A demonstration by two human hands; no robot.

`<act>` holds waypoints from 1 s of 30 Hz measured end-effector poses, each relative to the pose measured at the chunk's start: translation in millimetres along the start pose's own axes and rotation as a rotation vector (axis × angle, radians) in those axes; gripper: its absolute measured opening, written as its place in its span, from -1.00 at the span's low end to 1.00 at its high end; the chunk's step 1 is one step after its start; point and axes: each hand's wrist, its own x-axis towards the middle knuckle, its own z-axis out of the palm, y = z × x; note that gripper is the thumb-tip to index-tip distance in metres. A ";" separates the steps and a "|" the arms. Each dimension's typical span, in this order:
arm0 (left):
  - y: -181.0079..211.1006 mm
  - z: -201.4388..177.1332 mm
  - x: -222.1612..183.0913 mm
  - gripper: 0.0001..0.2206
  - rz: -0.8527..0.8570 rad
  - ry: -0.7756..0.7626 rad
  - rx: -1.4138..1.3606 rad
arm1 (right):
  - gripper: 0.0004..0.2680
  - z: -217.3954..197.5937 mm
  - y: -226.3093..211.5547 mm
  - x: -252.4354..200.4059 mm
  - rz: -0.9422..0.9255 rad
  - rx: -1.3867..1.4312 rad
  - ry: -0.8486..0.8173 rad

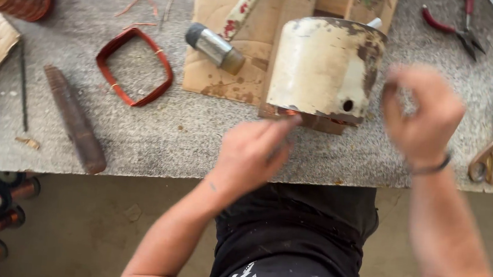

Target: Dismantling an electric motor stator and preparing copper coils for rewinding

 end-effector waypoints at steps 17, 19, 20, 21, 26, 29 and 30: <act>-36.9 24.1 30.7 -0.89 0.334 0.343 0.587 | -0.83 36.5 -95.2 -5.1 0.044 -0.587 -0.063; -37.1 25.1 30.6 -0.88 0.328 0.367 0.598 | -0.82 38.1 -97.7 -4.6 0.068 -0.542 -0.064; -37.2 25.7 31.6 -0.86 0.332 0.385 0.604 | -0.80 38.5 -98.6 -4.4 0.102 -0.502 -0.062; -37.2 25.5 33.1 -0.86 0.335 0.386 0.603 | -0.80 45.8 -97.8 -8.1 0.102 -0.504 -0.059; -46.1 34.6 30.1 -0.84 0.357 0.417 0.520 | -0.86 55.4 -105.3 -8.9 0.241 -0.448 0.001; -57.5 45.9 21.8 -0.87 0.335 0.408 0.433 | -0.89 53.6 -109.2 -5.0 0.262 -0.423 0.006; -52.6 39.3 23.3 -0.87 0.338 0.407 0.429 | -0.89 51.7 -108.6 -2.7 0.265 -0.427 0.006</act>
